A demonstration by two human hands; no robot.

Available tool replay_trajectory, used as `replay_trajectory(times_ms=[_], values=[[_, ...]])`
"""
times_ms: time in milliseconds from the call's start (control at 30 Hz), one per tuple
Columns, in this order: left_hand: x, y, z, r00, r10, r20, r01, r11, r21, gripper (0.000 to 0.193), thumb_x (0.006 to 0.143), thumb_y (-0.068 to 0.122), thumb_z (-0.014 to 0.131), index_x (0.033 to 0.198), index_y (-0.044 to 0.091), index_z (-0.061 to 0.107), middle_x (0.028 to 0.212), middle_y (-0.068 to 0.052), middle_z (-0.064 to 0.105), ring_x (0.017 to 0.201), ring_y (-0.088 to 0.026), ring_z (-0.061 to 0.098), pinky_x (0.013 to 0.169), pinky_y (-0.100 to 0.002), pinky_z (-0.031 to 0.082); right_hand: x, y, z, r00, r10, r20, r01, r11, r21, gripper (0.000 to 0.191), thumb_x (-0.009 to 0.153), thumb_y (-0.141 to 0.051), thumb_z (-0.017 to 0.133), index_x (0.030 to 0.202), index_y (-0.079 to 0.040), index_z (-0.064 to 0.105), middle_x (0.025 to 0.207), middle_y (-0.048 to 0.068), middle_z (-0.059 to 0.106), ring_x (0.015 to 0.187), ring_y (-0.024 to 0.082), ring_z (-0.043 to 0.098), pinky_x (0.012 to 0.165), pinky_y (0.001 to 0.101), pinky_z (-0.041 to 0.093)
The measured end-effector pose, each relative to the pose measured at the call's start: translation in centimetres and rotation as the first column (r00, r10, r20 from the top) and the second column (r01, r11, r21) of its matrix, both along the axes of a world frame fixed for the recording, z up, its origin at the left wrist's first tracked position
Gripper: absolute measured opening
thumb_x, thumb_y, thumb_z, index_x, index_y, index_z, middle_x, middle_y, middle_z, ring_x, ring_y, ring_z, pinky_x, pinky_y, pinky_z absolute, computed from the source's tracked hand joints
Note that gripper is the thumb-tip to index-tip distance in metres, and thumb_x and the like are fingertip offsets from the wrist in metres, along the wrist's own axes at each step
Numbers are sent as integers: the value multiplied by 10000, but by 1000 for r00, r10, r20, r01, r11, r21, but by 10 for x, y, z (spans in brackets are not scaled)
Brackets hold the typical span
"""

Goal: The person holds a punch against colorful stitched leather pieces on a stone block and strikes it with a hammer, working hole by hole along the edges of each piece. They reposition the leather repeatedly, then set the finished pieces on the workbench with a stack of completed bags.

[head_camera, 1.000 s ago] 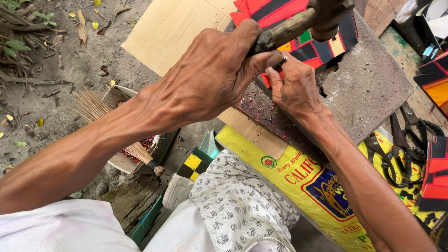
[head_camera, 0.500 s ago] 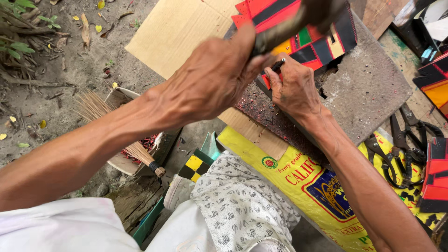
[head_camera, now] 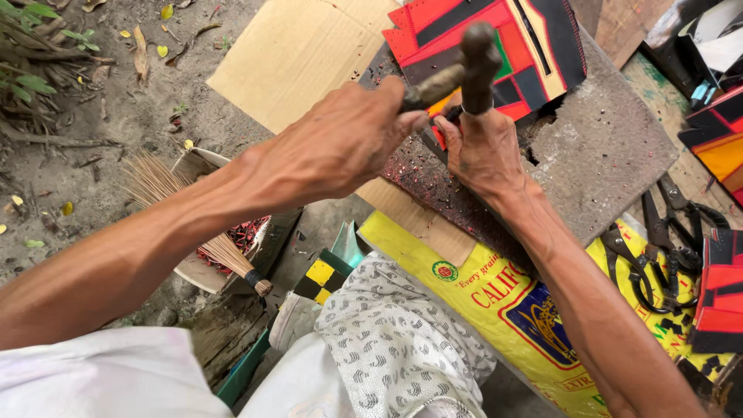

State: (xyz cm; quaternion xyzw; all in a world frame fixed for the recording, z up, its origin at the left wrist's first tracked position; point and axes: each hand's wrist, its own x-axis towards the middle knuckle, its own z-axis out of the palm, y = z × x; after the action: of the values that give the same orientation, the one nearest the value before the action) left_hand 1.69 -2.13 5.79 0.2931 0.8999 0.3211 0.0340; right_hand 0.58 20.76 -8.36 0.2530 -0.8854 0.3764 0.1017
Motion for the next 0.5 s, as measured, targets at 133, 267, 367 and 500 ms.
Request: replay_trajectory(times_ms=[133,267,367,500], values=[[1,-14,-27,921,203,332,-134,967,-218,374,1083,356,466,934,14,457,485,-163,502,399,-351,516,405,-516,395,3,2,-1,999,-19,33,19,1000,1,105,1014,-27,700,1042,0,602,892,190,656,809,374,687,691,433,526],[-2,-14,-60,969,111,220,-57,969,-241,383,1091,330,464,916,-11,466,555,-211,551,478,-432,551,484,-553,423,8,2,-6,998,-64,16,65,994,-83,78,1022,-47,695,1040,-10,628,878,163,703,797,283,737,683,391,567],[4,-11,-75,974,79,213,-25,969,-244,356,1077,292,468,934,-34,450,632,-239,590,564,-472,596,516,-573,441,8,1,-8,979,-191,70,199,972,-129,136,1073,-80,719,999,7,646,850,145,732,752,214,744,647,373,565],[8,-5,-82,957,135,257,-53,952,-303,363,1088,296,458,948,-37,433,682,-273,618,625,-503,625,566,-587,466,3,8,-3,884,-81,460,332,802,-496,138,1084,-107,631,1005,2,601,868,75,716,813,134,765,712,318,627]])
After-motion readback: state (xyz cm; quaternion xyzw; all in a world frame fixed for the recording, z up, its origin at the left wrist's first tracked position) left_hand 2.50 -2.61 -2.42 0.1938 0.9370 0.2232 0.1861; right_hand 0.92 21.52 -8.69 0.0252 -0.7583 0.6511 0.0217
